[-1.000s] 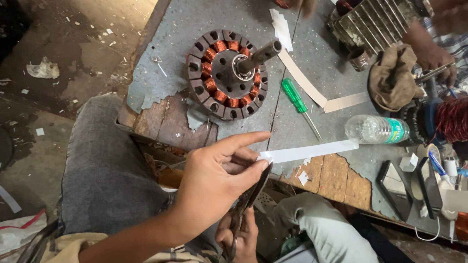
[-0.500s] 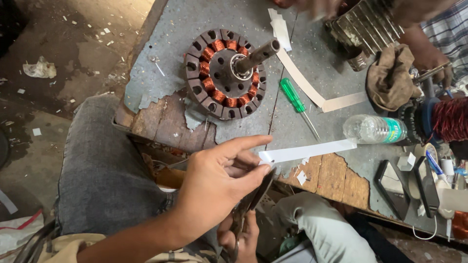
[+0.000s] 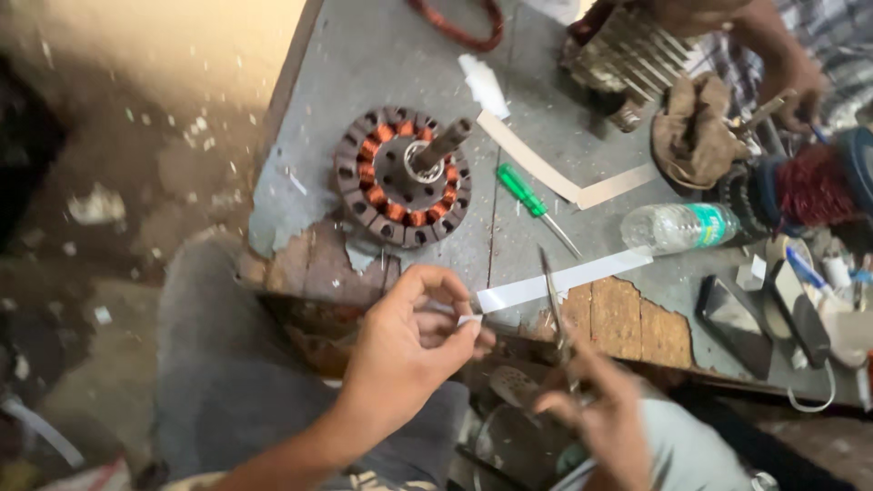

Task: The person inserts white insulating strips into the slots of a motor stator using a green screwdriver. They repeatedly cut strips from a roll using scissors and place them between the copper windings.

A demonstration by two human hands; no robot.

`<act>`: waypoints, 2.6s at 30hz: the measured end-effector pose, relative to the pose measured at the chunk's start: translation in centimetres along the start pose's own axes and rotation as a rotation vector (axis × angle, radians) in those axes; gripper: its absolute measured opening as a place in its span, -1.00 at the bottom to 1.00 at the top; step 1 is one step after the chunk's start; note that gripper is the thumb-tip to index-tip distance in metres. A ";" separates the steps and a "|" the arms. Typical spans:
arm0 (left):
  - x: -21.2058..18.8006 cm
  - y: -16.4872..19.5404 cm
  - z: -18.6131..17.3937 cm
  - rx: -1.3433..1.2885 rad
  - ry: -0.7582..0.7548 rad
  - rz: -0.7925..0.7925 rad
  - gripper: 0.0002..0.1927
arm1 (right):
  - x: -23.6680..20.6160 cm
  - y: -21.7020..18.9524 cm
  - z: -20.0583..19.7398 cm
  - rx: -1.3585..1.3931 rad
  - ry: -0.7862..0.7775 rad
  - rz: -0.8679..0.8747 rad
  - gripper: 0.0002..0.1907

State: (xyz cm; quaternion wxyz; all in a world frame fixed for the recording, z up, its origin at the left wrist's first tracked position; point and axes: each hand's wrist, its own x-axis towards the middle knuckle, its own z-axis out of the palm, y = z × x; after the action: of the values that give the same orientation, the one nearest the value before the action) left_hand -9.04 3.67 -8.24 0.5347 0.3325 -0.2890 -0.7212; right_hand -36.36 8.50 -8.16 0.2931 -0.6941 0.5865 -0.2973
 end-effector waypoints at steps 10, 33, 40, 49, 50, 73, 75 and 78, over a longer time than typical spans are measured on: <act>-1.3 -0.3 -2.2 -0.086 0.007 -0.048 -0.77 | 10.8 -7.9 -6.0 -0.418 -0.280 0.217 -0.12; 4.8 11.2 -6.4 1.233 0.465 1.029 -0.60 | 12.7 -15.2 12.0 -0.034 0.479 -0.432 -0.81; 12.2 13.8 -7.5 1.339 0.213 0.460 -0.52 | 12.7 -15.6 11.5 -0.058 0.466 -0.413 -0.83; 8.3 13.0 -5.1 1.071 0.191 0.549 -0.68 | 10.2 -13.1 10.1 0.125 0.518 -0.331 -0.81; 7.2 12.6 -4.9 0.996 0.173 0.584 -0.70 | 9.4 -12.7 9.9 0.134 0.599 -0.323 -0.80; 1.2 7.7 -5.4 0.815 -0.279 0.643 -0.51 | 6.8 -11.1 9.0 -0.199 0.532 -0.673 -0.74; 1.3 7.6 -5.4 0.812 -0.276 0.645 -0.50 | 6.8 -10.9 9.0 -0.167 0.563 -0.663 -0.75; 1.4 7.6 -5.4 0.820 -0.290 0.643 -0.52 | 7.2 -10.5 9.2 -0.094 0.590 -0.683 -0.76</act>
State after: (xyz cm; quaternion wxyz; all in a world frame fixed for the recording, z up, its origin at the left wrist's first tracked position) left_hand -0.68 0.00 -5.91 0.5093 0.3059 -0.7048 -0.3877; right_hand -21.70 3.42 -5.71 -0.0333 -0.7460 0.3953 -0.5349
